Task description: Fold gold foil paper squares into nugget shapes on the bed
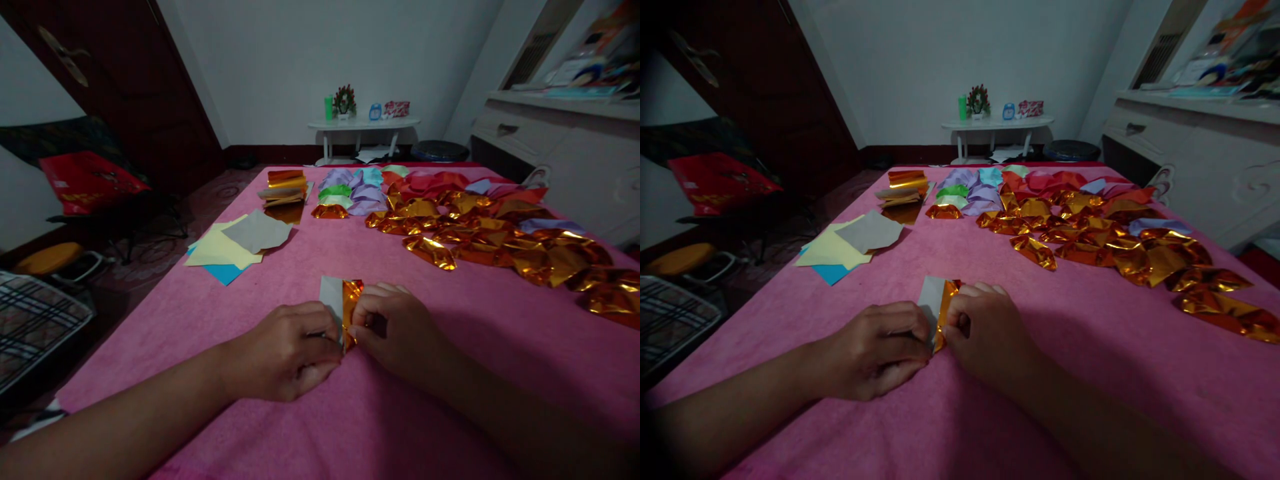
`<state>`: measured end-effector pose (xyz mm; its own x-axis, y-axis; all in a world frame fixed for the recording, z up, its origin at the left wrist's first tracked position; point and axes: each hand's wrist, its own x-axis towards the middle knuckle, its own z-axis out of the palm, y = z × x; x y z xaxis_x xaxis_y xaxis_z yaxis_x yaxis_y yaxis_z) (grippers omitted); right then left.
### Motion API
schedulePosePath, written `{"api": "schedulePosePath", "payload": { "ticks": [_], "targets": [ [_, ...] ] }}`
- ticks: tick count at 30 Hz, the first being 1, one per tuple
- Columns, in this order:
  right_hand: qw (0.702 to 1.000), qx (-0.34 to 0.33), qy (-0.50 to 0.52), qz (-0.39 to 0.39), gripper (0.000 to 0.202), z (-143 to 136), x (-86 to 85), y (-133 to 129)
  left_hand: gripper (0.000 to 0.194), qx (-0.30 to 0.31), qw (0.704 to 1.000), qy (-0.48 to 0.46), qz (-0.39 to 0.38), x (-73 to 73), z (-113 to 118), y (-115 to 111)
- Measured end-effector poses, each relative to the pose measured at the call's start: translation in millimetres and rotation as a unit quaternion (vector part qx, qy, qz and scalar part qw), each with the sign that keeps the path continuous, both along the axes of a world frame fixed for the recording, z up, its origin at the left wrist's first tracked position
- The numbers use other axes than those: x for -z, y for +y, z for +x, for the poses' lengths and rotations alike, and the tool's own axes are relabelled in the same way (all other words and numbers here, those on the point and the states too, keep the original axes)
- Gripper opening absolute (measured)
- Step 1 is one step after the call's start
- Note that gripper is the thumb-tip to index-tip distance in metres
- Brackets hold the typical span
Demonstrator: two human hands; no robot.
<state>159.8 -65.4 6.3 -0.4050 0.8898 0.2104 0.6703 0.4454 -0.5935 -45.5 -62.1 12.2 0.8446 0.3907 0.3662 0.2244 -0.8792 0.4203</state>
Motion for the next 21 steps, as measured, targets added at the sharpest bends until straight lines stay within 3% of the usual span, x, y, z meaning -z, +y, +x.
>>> {"api": "schedulePosePath", "payload": {
  "ticks": [5,13,21],
  "targets": [
    [1.000,-0.002,-0.009,0.003,0.015,1.6,-0.4,-0.9,0.013,0.004,0.999,-0.035,-0.025,-0.6,0.9,1.5],
    [1.000,0.007,0.000,0.005,0.017,0.2,-0.6,-2.0,0.024,0.009,1.000,-0.006,-0.005,-0.9,0.3,1.6],
    [1.000,0.026,-0.014,0.005,0.016,-3.1,-0.4,-4.0,0.020,0.006,1.000,-0.004,-0.004,-0.8,1.2,1.3]
  ]
}}
